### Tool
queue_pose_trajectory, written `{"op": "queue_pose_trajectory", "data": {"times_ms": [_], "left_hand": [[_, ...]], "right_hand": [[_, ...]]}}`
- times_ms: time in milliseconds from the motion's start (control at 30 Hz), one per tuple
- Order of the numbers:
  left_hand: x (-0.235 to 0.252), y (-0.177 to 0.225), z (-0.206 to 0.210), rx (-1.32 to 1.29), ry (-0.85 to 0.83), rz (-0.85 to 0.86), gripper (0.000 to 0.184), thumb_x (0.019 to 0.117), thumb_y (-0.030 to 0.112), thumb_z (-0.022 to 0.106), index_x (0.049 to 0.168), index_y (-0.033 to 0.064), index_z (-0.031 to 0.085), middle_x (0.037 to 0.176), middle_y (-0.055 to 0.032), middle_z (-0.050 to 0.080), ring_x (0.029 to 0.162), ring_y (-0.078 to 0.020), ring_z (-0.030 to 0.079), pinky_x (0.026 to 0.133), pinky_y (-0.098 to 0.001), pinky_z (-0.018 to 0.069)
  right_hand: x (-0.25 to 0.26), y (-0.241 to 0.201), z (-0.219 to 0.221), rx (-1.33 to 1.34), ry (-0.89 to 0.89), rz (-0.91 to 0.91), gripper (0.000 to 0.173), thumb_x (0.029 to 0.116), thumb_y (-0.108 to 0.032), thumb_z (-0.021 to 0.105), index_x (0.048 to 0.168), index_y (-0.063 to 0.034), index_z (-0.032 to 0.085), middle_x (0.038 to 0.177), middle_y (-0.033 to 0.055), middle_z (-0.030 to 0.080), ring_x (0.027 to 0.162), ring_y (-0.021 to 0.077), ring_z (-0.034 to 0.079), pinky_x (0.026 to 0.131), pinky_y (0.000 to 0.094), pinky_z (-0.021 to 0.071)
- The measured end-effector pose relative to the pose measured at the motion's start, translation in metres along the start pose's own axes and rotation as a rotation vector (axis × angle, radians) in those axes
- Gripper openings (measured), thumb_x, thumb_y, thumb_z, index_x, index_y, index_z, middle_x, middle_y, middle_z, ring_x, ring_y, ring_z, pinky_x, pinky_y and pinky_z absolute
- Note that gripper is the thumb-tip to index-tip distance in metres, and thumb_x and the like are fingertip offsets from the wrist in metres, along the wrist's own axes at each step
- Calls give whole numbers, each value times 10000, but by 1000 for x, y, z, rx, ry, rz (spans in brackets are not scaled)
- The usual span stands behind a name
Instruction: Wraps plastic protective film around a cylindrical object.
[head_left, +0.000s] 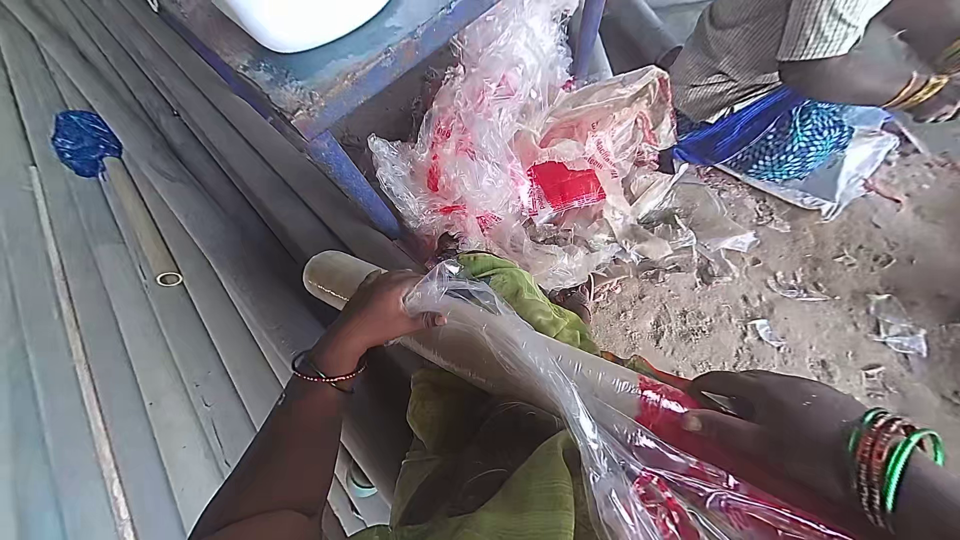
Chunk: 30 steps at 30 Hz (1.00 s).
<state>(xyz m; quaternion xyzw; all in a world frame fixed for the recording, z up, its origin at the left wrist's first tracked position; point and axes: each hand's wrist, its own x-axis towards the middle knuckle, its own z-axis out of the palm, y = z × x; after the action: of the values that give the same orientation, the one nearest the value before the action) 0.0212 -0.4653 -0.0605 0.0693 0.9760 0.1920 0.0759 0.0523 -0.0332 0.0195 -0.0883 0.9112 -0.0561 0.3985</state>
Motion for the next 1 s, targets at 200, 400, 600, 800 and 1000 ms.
{"op": "queue_pose_trajectory", "data": {"times_ms": [200,400,600,800,1000], "left_hand": [[-20,11,44,-360,613,115,331,956,186,665,1046,-131,688,1031,-226,718,1003,-272,703,970,-451,524],[-9,35,47,-1077,981,248,284,1067,227,479,864,305,662,719,200,668,659,43,644,680,-187,574],[9,71,19,-1089,1109,402,246,1079,322,478,908,332,655,691,210,645,591,49,620,600,-167,562],[16,91,-14,-967,1151,417,246,1089,300,462,911,297,632,703,217,629,605,51,625,610,-172,570],[13,87,-22,-1046,1192,254,238,1045,58,348,938,105,555,643,119,599,561,-41,619,603,-262,592]], "right_hand": [[-1,4,-5,42,-5,12,539,996,-523,590,1230,-46,679,985,235,699,952,412,666,857,624,476],[14,29,-15,138,-56,-38,470,1058,-417,524,1168,8,693,1038,265,687,1031,412,650,922,616,452],[7,51,-29,108,44,-21,382,1036,-384,589,1154,-46,724,1023,231,712,1009,408,668,899,640,461],[-32,28,-30,189,342,-47,320,1004,-252,651,1193,0,710,939,241,686,845,358,615,799,585,445],[-24,49,-33,107,496,-122,343,1007,-349,651,1097,-35,755,966,183,731,917,357,692,845,598,507]]}}
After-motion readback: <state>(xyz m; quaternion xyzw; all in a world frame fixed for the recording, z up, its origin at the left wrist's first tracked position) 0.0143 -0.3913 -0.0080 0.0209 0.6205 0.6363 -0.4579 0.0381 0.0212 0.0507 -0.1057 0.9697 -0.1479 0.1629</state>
